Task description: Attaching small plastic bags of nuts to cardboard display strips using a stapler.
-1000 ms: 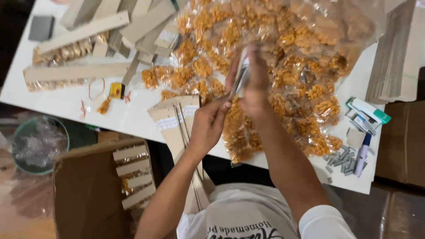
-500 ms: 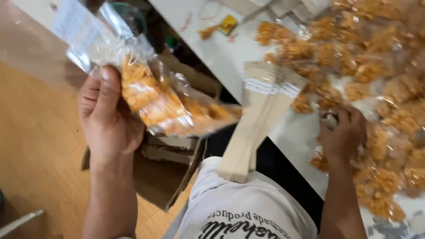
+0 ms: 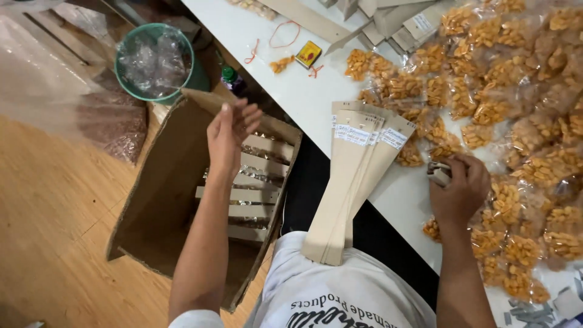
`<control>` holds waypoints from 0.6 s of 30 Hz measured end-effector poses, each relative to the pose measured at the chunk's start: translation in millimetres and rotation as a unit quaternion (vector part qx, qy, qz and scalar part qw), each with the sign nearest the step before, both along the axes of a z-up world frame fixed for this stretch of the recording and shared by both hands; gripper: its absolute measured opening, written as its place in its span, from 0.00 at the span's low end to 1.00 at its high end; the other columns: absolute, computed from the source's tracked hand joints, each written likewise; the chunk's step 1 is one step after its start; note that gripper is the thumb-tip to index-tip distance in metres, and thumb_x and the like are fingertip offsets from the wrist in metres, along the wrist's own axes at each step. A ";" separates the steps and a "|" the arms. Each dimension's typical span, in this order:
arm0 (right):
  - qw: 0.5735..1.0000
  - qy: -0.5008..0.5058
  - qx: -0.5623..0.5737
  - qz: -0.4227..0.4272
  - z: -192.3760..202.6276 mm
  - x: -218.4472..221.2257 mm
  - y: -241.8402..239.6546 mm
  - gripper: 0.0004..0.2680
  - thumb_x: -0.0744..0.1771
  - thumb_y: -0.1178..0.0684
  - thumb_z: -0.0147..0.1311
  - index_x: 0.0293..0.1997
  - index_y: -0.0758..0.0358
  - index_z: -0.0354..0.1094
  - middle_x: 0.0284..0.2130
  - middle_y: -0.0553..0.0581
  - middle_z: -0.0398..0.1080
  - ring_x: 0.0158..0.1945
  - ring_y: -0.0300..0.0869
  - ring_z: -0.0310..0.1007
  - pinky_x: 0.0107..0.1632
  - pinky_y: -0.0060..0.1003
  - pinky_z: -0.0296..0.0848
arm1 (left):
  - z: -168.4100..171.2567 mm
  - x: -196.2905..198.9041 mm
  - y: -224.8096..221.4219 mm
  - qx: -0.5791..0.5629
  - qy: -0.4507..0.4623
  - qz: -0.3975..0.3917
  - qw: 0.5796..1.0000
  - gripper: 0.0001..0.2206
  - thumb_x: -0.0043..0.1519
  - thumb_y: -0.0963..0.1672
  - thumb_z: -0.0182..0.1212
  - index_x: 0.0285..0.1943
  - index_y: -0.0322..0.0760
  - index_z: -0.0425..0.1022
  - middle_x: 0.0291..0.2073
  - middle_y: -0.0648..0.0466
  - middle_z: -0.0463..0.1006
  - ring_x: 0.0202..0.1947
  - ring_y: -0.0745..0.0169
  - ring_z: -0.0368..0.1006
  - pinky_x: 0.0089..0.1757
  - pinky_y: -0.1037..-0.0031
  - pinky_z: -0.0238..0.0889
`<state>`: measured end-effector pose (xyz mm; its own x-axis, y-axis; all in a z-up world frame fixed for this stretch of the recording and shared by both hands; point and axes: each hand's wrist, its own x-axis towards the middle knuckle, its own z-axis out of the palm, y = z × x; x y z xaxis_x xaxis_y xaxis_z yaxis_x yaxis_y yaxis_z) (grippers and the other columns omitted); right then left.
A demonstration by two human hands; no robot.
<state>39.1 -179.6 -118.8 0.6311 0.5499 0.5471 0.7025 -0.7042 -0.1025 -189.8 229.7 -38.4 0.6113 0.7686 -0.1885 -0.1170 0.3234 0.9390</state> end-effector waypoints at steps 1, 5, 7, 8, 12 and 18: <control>1.000 0.000 -0.001 -0.003 1.8 -1.5 0.8 0.11 0.63 0.59 0.69 0.48 0.61 0.79 0.51 0.58 0.70 0.54 0.52 0.71 0.56 0.52 0.70 | 4.8 7.7 -4.3 -0.001 0.000 -0.003 1.000 0.28 0.64 0.56 0.49 0.60 0.28 0.72 0.50 0.40 0.80 0.51 0.49 0.80 0.53 0.65 0.77; 0.999 0.023 0.025 -0.014 -0.3 0.3 8.5 0.11 0.60 0.61 0.68 0.44 0.65 0.77 0.48 0.63 0.70 0.55 0.59 0.71 0.59 0.54 0.69 | 12.3 51.2 -25.9 0.101 -0.049 -0.018 0.994 0.18 0.70 0.49 0.49 0.54 0.30 0.77 0.43 0.46 0.82 0.49 0.54 0.80 0.52 0.63 0.76; 0.996 0.054 0.032 -0.059 3.6 2.0 16.3 0.14 0.56 0.63 0.66 0.43 0.66 0.75 0.48 0.66 0.69 0.58 0.64 0.70 0.62 0.56 0.66 | 12.9 76.1 -49.7 0.131 -0.054 -0.044 0.989 0.15 0.73 0.45 0.47 0.54 0.29 0.77 0.42 0.44 0.82 0.50 0.52 0.79 0.53 0.55 0.72; 0.993 0.086 0.077 -0.033 9.9 4.8 22.1 0.14 0.56 0.65 0.63 0.43 0.63 0.75 0.44 0.64 0.69 0.54 0.63 0.71 0.61 0.54 0.66 | 16.9 89.6 -65.3 0.256 -0.004 -0.096 0.962 0.13 0.72 0.45 0.51 0.57 0.33 0.77 0.47 0.44 0.81 0.56 0.44 0.75 0.57 0.52 0.67; 0.935 0.251 0.252 -0.006 1.7 47.4 26.2 0.14 0.58 0.66 0.64 0.45 0.68 0.72 0.40 0.68 0.72 0.50 0.68 0.72 0.58 0.57 0.69 | -1.1 147.4 -134.8 0.618 0.058 -0.205 0.757 0.24 0.63 0.50 0.66 0.68 0.43 0.72 0.60 0.45 0.73 0.67 0.33 0.61 0.61 0.41 0.52; 0.924 0.215 0.301 -0.096 70.7 106.5 -30.8 0.08 0.67 0.51 0.62 0.46 0.61 0.71 0.35 0.66 0.75 0.43 0.64 0.76 0.47 0.56 0.72 | -41.9 161.3 -170.7 0.761 0.125 -0.205 0.603 0.33 0.55 0.57 0.66 0.71 0.50 0.68 0.67 0.45 0.66 0.72 0.33 0.54 0.63 0.36 0.45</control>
